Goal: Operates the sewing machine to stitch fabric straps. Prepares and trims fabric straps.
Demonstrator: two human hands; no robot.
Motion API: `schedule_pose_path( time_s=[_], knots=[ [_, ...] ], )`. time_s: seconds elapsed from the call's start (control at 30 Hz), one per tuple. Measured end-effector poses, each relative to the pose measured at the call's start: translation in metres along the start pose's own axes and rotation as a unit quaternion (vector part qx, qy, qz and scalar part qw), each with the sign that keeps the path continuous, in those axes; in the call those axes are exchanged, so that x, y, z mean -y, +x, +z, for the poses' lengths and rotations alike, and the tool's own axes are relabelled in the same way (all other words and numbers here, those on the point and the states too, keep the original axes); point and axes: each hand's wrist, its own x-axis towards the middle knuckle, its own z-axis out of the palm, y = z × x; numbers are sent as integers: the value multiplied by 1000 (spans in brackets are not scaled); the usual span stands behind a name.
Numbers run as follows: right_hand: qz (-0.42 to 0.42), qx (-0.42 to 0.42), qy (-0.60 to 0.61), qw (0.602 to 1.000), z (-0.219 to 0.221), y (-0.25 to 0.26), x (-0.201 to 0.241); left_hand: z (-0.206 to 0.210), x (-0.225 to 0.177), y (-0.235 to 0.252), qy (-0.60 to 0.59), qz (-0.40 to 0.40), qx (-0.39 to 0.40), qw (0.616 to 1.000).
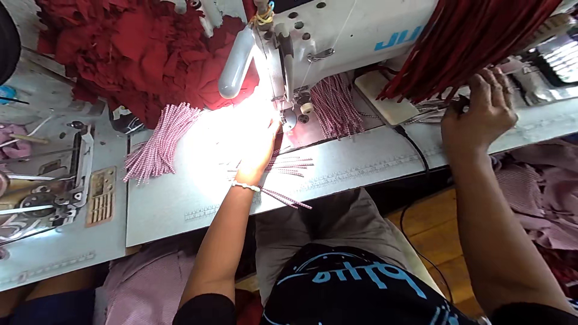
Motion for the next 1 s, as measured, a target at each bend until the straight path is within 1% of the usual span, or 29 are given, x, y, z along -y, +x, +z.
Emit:
schedule_pose_path(
  time_s=[0.07,0.13,0.23,0.33,0.4,0.47,0.5,0.57,0.67,0.77,0.9,1.0],
  knots=[
    [1,0,2,1000,-1,0,1,-5,-7,-7,4,-11,6,1000],
    [0,-4,3,1000,0,0,1,-5,-9,-9,-2,-24,31,999],
    [-5,-4,0,1000,1,0,-1,15,2,1,-20,-42,61,997],
    [-5,1,-7,1000,0,-1,-2,13,7,2,-33,-43,76,996],
    [20,20,-19,999,-2,-2,2,12,10,3,-23,-43,64,997],
    [59,66,-20,996,-2,-3,4,10,10,7,-28,-42,65,997],
    [69,86,-25,994,-3,-3,5,9,9,8,-31,-41,64,997],
    [74,99,-32,992,-3,-2,5,9,6,9,-40,-40,58,997],
    [73,97,-34,992,0,-1,2,9,4,2,-58,-55,62,995],
    [73,87,-28,993,-1,-2,3,9,-1,-2,-48,-66,74,994],
    [34,18,-15,999,-1,-6,0,12,-6,0,-28,-64,64,996],
    [19,-8,-10,1000,0,-5,-1,12,-6,3,-22,-62,58,996]
  ],
)
